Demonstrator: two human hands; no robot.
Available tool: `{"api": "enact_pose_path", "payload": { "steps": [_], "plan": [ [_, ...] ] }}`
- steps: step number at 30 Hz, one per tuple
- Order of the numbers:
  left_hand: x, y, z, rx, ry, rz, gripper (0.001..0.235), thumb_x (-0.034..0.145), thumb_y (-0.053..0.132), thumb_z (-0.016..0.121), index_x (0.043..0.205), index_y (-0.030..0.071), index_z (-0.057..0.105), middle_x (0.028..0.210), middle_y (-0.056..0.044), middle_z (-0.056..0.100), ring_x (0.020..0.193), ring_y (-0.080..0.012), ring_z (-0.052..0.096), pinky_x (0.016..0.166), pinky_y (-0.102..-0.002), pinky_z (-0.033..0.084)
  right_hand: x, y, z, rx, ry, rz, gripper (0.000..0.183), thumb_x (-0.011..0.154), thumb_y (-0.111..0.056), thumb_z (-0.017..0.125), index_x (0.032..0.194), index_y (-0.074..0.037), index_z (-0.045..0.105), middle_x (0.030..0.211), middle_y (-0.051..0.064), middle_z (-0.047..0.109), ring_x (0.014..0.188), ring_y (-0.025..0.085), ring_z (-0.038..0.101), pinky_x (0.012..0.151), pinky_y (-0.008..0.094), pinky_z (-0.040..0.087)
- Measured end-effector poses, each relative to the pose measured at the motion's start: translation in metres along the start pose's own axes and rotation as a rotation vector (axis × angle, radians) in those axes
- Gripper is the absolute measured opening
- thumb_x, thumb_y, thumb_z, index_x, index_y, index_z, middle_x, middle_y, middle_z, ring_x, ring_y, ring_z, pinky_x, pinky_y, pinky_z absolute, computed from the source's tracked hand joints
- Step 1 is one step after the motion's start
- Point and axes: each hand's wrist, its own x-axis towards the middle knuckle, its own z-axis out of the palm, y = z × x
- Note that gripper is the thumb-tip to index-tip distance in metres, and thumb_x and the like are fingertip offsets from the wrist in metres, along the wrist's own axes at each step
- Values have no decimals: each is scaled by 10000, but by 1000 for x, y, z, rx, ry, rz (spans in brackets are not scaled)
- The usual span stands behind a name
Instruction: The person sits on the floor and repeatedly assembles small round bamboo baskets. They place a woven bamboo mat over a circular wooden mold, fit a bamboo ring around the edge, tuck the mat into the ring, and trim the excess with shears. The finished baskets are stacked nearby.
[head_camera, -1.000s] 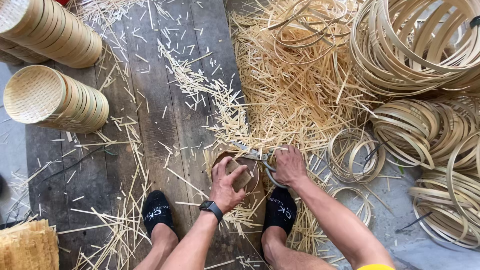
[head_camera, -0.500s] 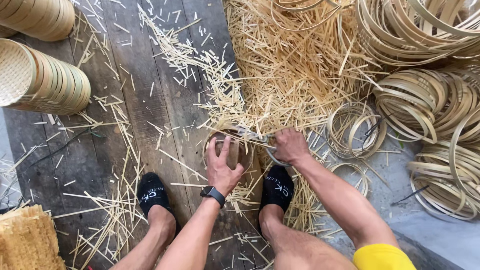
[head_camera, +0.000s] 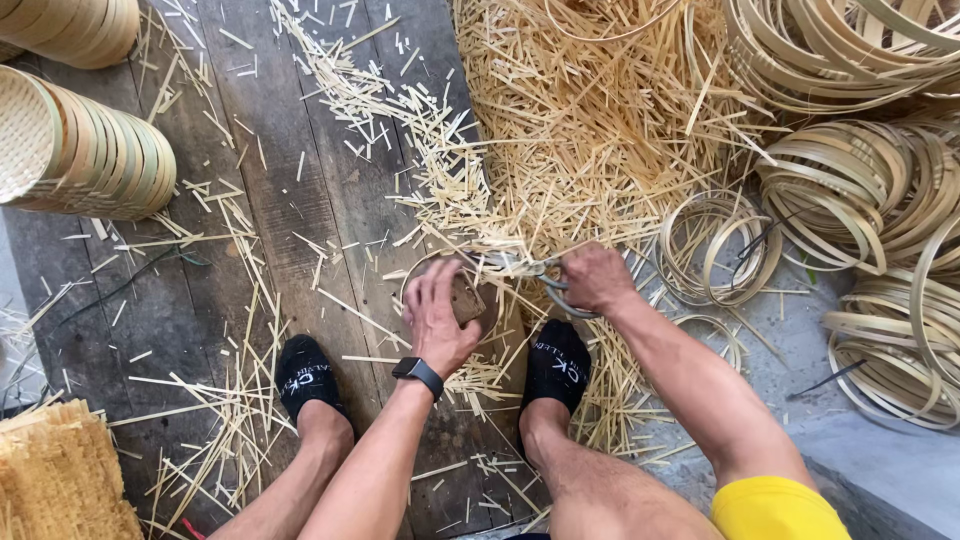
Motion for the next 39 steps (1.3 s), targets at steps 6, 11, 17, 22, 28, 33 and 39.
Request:
{"api": "enact_pose_path", "payload": {
  "steps": [6, 11, 17, 22, 28, 33, 39],
  "plan": [
    [6, 4, 1, -41, -163, -15, 769, 591, 250, 872, 1310, 177, 610, 1340, -78, 565, 1327, -339, 397, 1141, -504, 354, -4, -7, -3, -176, 638, -123, 675, 707, -604, 653, 962, 19, 708, 820, 167, 636, 770, 280, 628, 698, 407, 590],
    [5, 7, -8, 78, -103, 48, 834, 513, 309, 901, 1307, 295, 647, 1420, -191, 460, 1335, -443, 352, 1100, -597, 322, -4, -12, -16, -5, 32, 20, 422, 957, -465, 564, 1036, -69, 682, 1018, 145, 654, 948, 264, 653, 841, 391, 585],
    [-1, 11, -5, 58, -145, -14, 715, 593, 302, 879, 1275, 368, 672, 1390, -183, 428, 1321, -429, 365, 1133, -560, 321, -10, 8, -11, 77, 286, -43, 530, 857, -517, 678, 1117, -56, 683, 1006, 161, 648, 952, 278, 638, 874, 440, 565],
    [8, 9, -11, 116, -327, 111, 707, 552, 270, 868, 1231, 374, 703, 1417, -144, 429, 1351, -377, 372, 1152, -546, 316, -3, -1, -4, -80, 320, -100, 500, 741, -464, 695, 1022, -51, 682, 883, 130, 647, 807, 241, 641, 752, 372, 588],
    [18, -20, -9, -127, -355, 30, 871, 638, 348, 847, 1448, 324, 529, 1512, -153, 358, 1361, -337, 386, 1143, -552, 333, -4, 9, -6, 184, -41, 106, 269, 992, -360, 597, 909, -112, 661, 860, 79, 624, 736, 210, 619, 733, 389, 581],
    [37, -66, 15, -233, -50, -489, 585, 1015, 477, 626, 1478, 131, 534, 1435, -158, 497, 1315, -317, 513, 1098, -479, 419, -23, 31, -2, 460, 251, 484, 268, 959, -355, 683, 999, -93, 643, 1004, 92, 595, 857, 214, 598, 788, 409, 558],
    [47, -81, 39, -568, -158, -654, 363, 841, 348, 795, 1105, 100, 775, 1044, -102, 793, 953, -201, 728, 866, -318, 559, -40, 5, -10, 562, 216, 497, 389, 888, -315, 764, 1217, -134, 664, 1225, 123, 600, 1052, 228, 620, 945, 410, 521]
  ]
}}
